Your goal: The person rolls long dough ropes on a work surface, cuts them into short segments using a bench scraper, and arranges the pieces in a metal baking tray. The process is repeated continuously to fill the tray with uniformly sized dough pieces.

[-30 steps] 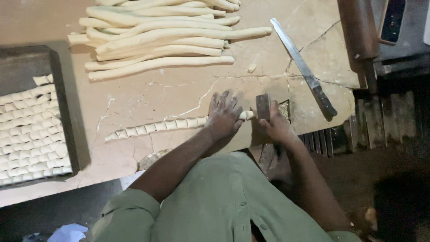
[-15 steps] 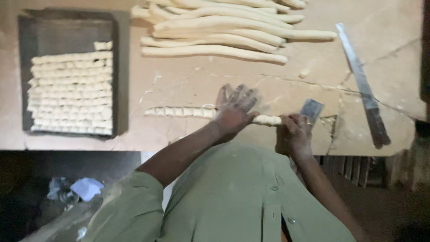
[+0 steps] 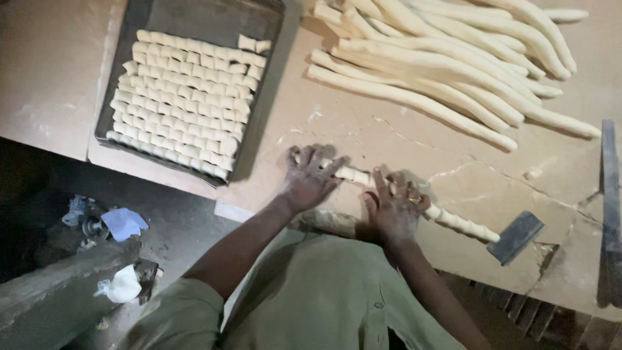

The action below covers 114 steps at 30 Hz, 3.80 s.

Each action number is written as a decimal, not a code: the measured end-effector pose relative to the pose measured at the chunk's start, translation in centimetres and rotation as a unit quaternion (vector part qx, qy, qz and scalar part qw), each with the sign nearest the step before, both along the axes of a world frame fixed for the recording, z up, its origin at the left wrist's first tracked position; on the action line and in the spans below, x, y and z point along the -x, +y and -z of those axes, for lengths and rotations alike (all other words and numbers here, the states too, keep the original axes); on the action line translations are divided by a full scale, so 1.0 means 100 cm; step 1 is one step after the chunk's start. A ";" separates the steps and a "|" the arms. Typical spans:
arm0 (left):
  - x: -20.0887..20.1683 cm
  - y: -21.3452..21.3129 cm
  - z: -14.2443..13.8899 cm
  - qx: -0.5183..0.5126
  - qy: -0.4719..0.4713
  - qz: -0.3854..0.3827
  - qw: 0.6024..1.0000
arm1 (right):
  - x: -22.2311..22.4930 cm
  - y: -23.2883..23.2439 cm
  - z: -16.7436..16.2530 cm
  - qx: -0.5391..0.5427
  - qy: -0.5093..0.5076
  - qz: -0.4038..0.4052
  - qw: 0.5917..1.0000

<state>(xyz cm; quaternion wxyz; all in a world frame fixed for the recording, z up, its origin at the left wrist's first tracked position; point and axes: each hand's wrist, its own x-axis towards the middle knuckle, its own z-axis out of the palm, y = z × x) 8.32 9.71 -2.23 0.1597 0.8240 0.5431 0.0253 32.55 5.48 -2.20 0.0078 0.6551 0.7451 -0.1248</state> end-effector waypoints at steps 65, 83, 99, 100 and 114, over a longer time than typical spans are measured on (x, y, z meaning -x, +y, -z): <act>-0.110 -0.009 -0.006 -0.081 -0.123 0.107 0.983 | -0.064 -0.017 -0.014 -0.103 0.175 0.031 0.979; 0.385 0.270 -0.032 -0.166 0.019 -0.107 0.980 | 0.433 0.362 -0.050 0.008 0.336 -0.230 0.913; 0.018 0.187 -0.026 -0.058 -0.241 0.063 0.967 | 0.038 0.152 -0.051 -0.165 -0.046 0.046 0.984; -0.014 0.181 -0.026 -0.022 -0.259 0.081 0.962 | 0.020 0.132 -0.049 -0.122 -0.005 0.013 0.992; -0.202 0.067 -0.033 -0.185 -0.070 -0.053 0.979 | -0.267 -0.054 -0.022 -0.096 0.022 0.090 0.991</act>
